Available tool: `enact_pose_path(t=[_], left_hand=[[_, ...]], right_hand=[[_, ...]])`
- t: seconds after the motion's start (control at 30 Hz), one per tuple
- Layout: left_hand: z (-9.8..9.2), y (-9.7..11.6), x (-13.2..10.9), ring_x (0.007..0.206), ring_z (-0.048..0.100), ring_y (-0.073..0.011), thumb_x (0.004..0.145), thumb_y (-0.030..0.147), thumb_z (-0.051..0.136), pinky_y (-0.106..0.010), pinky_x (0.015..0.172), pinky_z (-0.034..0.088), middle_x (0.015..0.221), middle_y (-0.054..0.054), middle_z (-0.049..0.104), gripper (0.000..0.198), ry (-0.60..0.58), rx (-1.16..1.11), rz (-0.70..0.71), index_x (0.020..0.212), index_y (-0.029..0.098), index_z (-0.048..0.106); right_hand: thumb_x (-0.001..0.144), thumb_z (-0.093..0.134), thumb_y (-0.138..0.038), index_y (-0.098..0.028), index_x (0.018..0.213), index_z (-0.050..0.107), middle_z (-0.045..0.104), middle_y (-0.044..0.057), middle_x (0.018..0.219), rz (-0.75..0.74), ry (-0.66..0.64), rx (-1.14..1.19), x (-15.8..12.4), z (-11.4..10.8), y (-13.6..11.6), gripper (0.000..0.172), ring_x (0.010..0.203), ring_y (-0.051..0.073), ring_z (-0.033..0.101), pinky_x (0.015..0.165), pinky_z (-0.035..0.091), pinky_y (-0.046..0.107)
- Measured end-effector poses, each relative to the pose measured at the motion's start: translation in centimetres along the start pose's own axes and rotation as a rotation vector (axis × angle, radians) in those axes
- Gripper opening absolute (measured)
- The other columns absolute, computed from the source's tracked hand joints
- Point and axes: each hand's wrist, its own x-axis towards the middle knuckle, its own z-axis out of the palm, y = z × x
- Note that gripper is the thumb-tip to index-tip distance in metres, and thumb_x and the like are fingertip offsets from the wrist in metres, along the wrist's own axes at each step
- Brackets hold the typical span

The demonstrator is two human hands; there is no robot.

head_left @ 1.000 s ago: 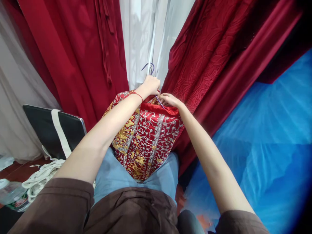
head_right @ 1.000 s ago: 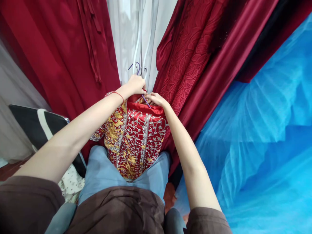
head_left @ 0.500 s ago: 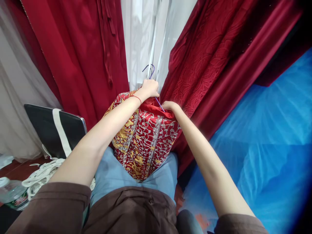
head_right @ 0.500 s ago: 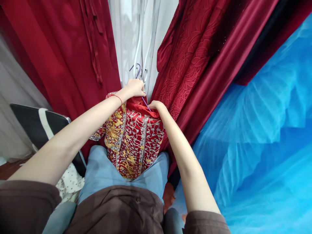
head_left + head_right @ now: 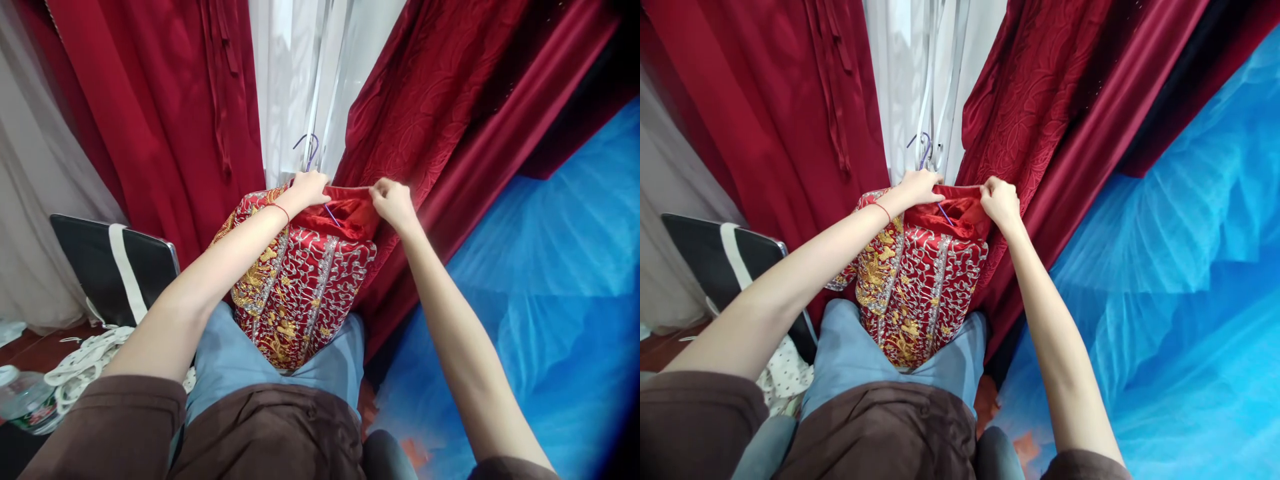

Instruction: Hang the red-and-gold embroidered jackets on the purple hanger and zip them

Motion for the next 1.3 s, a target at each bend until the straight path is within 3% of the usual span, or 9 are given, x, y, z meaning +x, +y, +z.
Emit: enact_pose_path(t=[0.1,0.27,0.47,0.53,0.7,0.8,0.9,1.07,1.3], left_hand=[[0.2,0.3,-0.6,0.120,0.058,-0.0344,0.086,0.032,0.066,-0.048,0.104,0.043,0.123,-0.017,0.066,0.043,0.164,-0.072,0.137,0.126,0.015,0.066],[0.6,0.4,0.3,0.108,0.063,-0.0264,0.093,0.033,0.058,-0.042,0.101,0.043,0.108,-0.008,0.072,0.026,0.252,-0.277,0.285,0.109,0.019,0.072],[1.9,-0.4,0.4,0.101,0.066,-0.0219,0.099,0.030,0.046,-0.037,0.096,0.044,0.104,-0.005,0.075,0.029,0.375,-0.408,0.215,0.109,0.021,0.071],[2.2,-0.7,-0.2,0.104,0.065,-0.0223,0.100,0.030,0.044,-0.038,0.098,0.043,0.111,-0.005,0.074,0.030,0.349,-0.408,0.247,0.113,0.023,0.070],[2.9,-2.0,-1.3,0.120,0.057,-0.0319,0.084,0.053,0.068,-0.046,0.107,0.036,0.128,-0.011,0.066,0.058,0.173,-0.295,0.405,0.131,0.021,0.058],[3.9,-3.2,-1.5,0.121,0.054,-0.0360,0.074,0.059,0.077,-0.049,0.109,0.033,0.124,-0.015,0.065,0.074,0.148,-0.237,0.429,0.131,0.016,0.056],[5.0,-4.0,-1.6,0.121,0.053,-0.0356,0.077,0.055,0.074,-0.052,0.110,0.031,0.118,-0.015,0.066,0.060,0.183,-0.210,0.456,0.122,0.016,0.061],[5.6,-4.5,-1.3,0.117,0.052,-0.0303,0.087,0.045,0.064,-0.050,0.109,0.030,0.106,-0.009,0.068,0.028,0.187,-0.207,0.485,0.101,0.020,0.070],[4.5,-4.8,-0.5,0.120,0.051,-0.0281,0.077,0.043,0.073,-0.052,0.114,0.023,0.107,-0.004,0.069,0.025,0.050,-0.362,0.477,0.095,0.025,0.075]], right_hand=[[0.096,0.048,-0.031,-0.017,0.096,0.064,0.066,0.009,0.089,-0.122,0.174,0.002,-0.9,-0.3,-1.8,0.021,0.093,0.024,0.061,0.085,0.048,0.039],[0.101,0.041,-0.036,-0.020,0.099,0.062,0.065,0.008,0.092,-0.236,0.205,0.065,-2.3,0.8,-4.2,0.027,0.090,0.022,0.060,0.083,0.047,0.037],[0.086,0.065,-0.042,-0.019,0.095,0.065,0.065,0.006,0.081,-0.027,-0.036,0.031,-4.2,1.4,-1.9,0.025,0.077,0.022,0.058,0.073,0.047,0.036],[0.086,0.062,-0.036,-0.018,0.089,0.066,0.065,0.006,0.077,0.087,-0.029,-0.050,-4.9,1.0,-0.9,0.018,0.075,0.023,0.057,0.072,0.045,0.035],[0.090,0.048,-0.024,-0.019,0.092,0.066,0.066,0.008,0.085,0.109,0.339,-0.180,-6.2,-1.5,-0.2,0.019,0.078,0.022,0.058,0.070,0.039,0.031],[0.088,0.051,-0.024,-0.019,0.090,0.066,0.065,0.007,0.081,0.068,0.340,-0.260,-7.5,-2.9,-1.1,0.017,0.073,0.020,0.056,0.065,0.032,0.029],[0.087,0.050,-0.022,-0.018,0.089,0.066,0.066,0.007,0.082,0.040,0.325,-0.360,-9.7,-3.1,-1.7,0.016,0.071,0.018,0.054,0.062,0.025,0.028],[0.086,0.052,-0.023,-0.019,0.083,0.064,0.064,0.005,0.075,0.083,0.270,-0.349,-13.9,-1.5,-0.7,0.013,0.067,0.017,0.052,0.058,0.020,0.027],[0.090,0.041,-0.021,-0.019,0.097,0.062,0.065,0.009,0.091,0.033,0.456,-0.019,-19.6,5.4,-1.4,0.022,0.084,0.021,0.059,0.072,0.044,0.031]])
